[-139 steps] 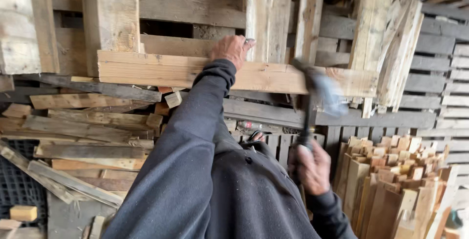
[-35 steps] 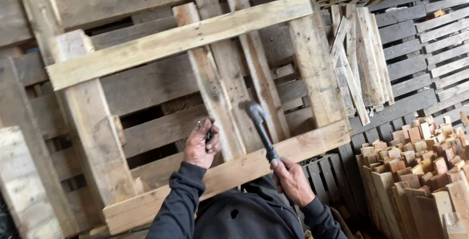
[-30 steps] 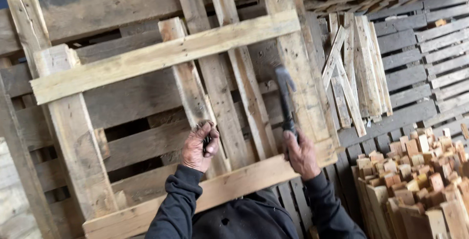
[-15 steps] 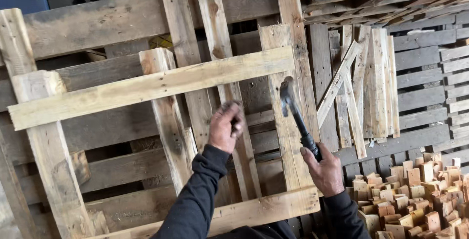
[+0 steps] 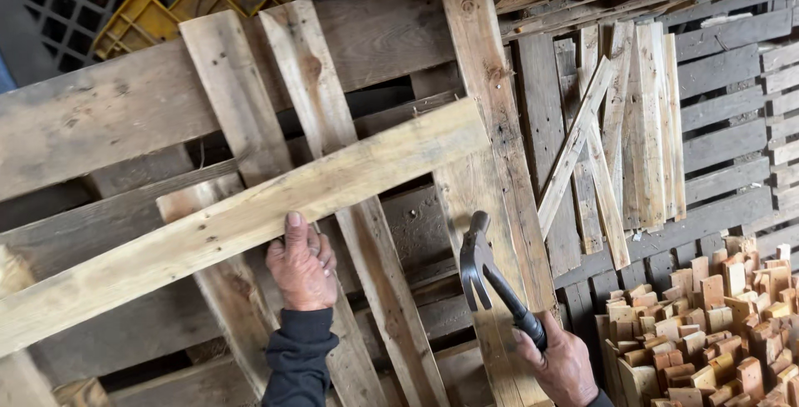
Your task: The person hammers nails into wooden pallet frames, taking nails from a wooden box of nails and driving them into the pallet boards. They reposition and align planks on the pallet stack between hammering, and press boards into place by hand.
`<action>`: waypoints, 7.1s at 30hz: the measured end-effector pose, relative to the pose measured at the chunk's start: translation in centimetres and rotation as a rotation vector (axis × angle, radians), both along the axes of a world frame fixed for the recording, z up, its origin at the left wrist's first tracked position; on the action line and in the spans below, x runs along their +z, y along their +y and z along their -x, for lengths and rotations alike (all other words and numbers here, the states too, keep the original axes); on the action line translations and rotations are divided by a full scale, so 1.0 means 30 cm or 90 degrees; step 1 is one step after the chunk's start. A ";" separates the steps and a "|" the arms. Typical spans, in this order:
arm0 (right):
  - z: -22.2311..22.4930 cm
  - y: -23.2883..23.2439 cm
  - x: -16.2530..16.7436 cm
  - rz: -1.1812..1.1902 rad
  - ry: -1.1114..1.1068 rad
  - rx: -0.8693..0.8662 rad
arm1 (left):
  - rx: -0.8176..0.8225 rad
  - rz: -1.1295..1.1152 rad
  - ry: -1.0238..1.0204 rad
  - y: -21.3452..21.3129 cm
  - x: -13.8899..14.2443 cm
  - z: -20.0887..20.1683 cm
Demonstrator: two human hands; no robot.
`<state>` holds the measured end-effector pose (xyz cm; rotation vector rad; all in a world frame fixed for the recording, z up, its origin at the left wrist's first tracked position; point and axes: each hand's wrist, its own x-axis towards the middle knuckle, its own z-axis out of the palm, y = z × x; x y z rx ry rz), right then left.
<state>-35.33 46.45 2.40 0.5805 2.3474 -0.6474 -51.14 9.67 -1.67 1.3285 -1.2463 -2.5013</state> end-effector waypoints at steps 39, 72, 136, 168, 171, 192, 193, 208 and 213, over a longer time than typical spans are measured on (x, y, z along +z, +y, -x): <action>0.172 -0.159 0.048 0.540 -0.167 -0.345 | -1.138 1.020 0.148 0.360 0.235 0.487; 0.022 -0.314 0.134 0.554 -0.178 -0.347 | -1.135 0.916 0.075 0.355 0.293 0.485; 0.255 -0.203 -0.016 0.468 0.182 -0.246 | -0.341 -0.324 0.208 0.278 0.150 0.228; 0.247 -0.209 -0.032 0.499 0.143 -0.304 | -0.214 -0.421 0.153 0.440 0.126 0.121; 0.243 -0.202 -0.028 0.523 0.124 -0.316 | -0.198 -0.468 0.129 0.475 0.127 0.111; 0.316 -0.233 0.108 0.608 0.131 -0.336 | -0.183 -0.374 0.238 0.494 0.128 -0.058; 0.314 -0.245 0.112 0.606 0.143 -0.338 | -0.166 -0.374 0.244 0.495 0.136 -0.075; 0.175 -0.361 0.145 0.621 0.226 -0.339 | -0.073 -0.392 0.230 0.458 0.214 -0.202; 0.181 -0.360 0.164 0.579 0.218 -0.307 | -0.060 -0.442 0.126 0.453 0.181 -0.211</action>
